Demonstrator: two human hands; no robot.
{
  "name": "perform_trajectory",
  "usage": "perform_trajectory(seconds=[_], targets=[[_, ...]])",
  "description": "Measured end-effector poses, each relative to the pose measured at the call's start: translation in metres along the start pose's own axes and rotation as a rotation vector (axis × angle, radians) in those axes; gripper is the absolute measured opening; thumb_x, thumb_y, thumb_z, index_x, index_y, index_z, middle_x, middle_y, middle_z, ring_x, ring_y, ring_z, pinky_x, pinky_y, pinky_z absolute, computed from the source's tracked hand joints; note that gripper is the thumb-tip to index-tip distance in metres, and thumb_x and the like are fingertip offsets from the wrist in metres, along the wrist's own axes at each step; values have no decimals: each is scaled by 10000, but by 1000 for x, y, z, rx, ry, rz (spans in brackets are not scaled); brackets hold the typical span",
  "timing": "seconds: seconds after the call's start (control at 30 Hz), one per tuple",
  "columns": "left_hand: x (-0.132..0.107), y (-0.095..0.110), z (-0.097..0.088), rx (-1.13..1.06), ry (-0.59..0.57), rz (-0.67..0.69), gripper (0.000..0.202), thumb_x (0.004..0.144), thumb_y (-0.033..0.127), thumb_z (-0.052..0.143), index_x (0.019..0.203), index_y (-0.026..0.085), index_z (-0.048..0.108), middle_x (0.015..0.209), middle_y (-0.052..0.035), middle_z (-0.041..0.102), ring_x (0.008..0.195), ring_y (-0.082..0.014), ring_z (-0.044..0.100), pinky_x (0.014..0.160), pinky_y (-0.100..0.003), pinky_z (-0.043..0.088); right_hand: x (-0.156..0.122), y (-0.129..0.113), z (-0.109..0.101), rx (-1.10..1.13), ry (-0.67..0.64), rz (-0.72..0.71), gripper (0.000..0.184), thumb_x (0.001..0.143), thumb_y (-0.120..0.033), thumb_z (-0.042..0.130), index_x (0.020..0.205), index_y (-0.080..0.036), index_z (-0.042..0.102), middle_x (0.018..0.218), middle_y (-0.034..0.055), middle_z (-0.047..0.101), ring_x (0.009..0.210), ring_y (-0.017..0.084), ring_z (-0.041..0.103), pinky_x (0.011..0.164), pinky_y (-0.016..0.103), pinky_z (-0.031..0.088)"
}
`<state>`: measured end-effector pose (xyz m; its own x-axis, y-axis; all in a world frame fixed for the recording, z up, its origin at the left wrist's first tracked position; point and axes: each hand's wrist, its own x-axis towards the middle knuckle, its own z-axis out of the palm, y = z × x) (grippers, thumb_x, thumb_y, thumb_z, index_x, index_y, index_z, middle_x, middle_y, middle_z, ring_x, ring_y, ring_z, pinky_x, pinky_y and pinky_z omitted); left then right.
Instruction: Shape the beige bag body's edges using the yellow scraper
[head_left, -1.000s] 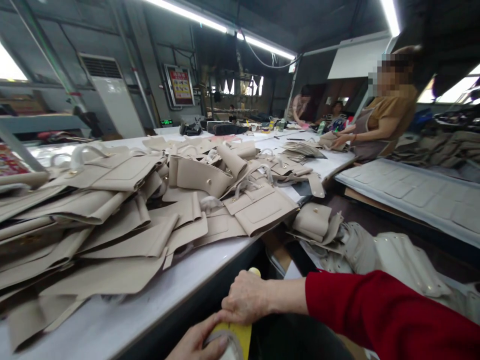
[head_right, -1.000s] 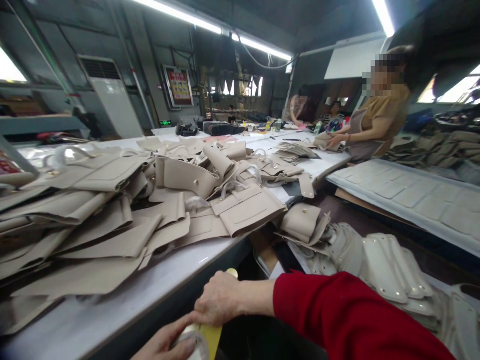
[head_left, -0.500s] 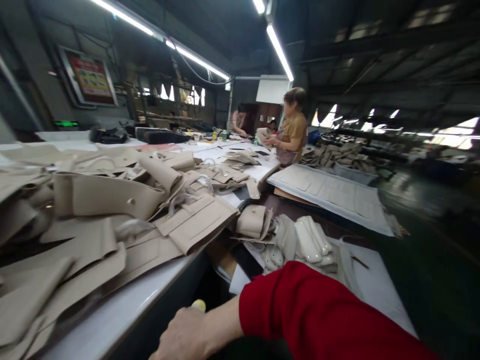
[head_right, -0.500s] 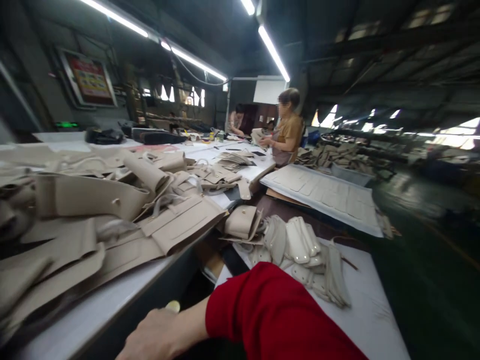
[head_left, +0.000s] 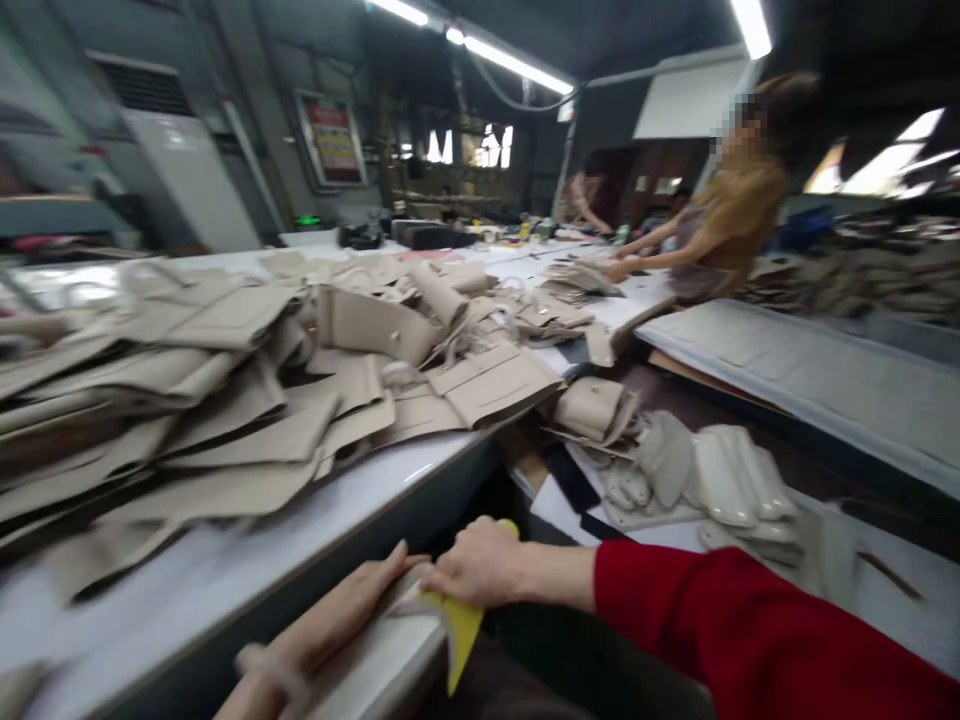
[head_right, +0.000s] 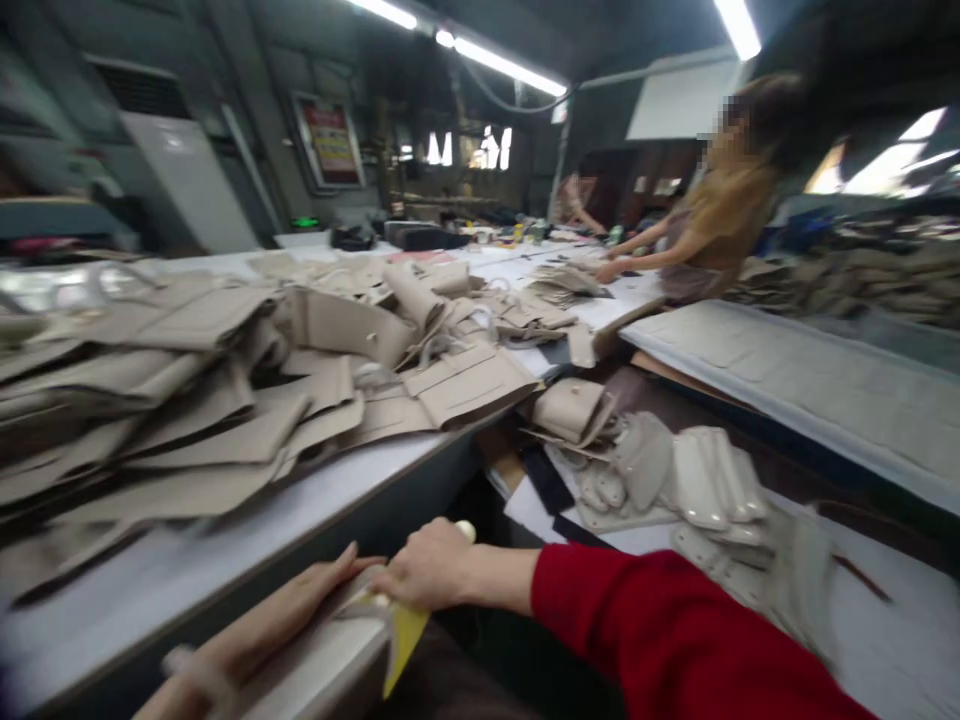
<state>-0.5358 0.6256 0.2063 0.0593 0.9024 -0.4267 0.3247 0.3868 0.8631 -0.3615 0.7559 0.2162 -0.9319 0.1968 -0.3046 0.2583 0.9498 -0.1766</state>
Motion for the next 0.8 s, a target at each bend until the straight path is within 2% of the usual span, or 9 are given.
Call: perform_trajectory(seconds=[0.07,0.13,0.17,0.23,0.33,0.47,0.6,0.7,0.8], targets=[[-10,-8,-8,-45,6,20,654,960,639,261,1124,210,727,1087,-54,705,1015,-251,604,1050,-390,379,2,9,11,64,68,-14,622,1024,-544,239,794,-231,725,771,7,748,696,186,687,509,235,350],[-7,-15,-12,-62,42,-3,671,937,671,302,1078,172,727,977,-61,705,879,-227,601,878,-337,459,7,20,20,113,127,36,766,1062,-445,58,699,-168,673,654,16,690,592,138,636,471,228,302],[-3,-17,-13,-59,62,-23,669,917,685,340,1028,153,731,899,-60,693,796,-214,582,778,-315,467,10,23,24,128,153,64,789,1063,-437,27,668,-156,650,623,17,667,568,127,617,464,232,286],[4,-21,-14,-30,92,-60,618,864,682,451,880,129,727,733,-40,625,652,-179,503,616,-284,415,14,25,29,139,198,117,785,1065,-451,36,636,-154,622,602,18,648,559,123,606,475,244,273],[8,-21,-14,61,108,-87,482,806,589,569,667,138,665,574,3,472,558,-141,385,520,-276,305,21,19,35,120,237,160,683,1064,-486,172,673,-183,643,663,23,691,635,156,651,524,264,283],[9,-14,-15,165,144,-135,397,784,492,588,583,154,643,507,13,415,525,-138,370,529,-295,284,34,8,38,68,242,149,563,1053,-461,236,798,-203,666,749,70,722,733,232,691,569,289,319],[-3,-15,-26,171,176,-185,371,708,545,696,690,178,745,593,-28,591,614,-194,510,628,-321,360,41,6,33,58,227,75,520,1048,-426,231,817,-213,646,759,68,710,760,253,690,595,296,379],[-42,-37,-45,82,240,-204,435,697,611,713,864,214,782,842,-64,712,830,-266,598,773,-351,400,45,12,28,84,217,-3,552,1046,-426,214,782,-236,660,762,48,710,751,229,684,628,286,425],[-106,-79,-55,-66,409,-238,555,766,671,630,992,180,755,1016,-78,705,1037,-300,566,908,-353,375,48,18,26,126,242,-88,561,1038,-461,212,840,-258,697,812,51,717,749,228,667,633,288,439]])
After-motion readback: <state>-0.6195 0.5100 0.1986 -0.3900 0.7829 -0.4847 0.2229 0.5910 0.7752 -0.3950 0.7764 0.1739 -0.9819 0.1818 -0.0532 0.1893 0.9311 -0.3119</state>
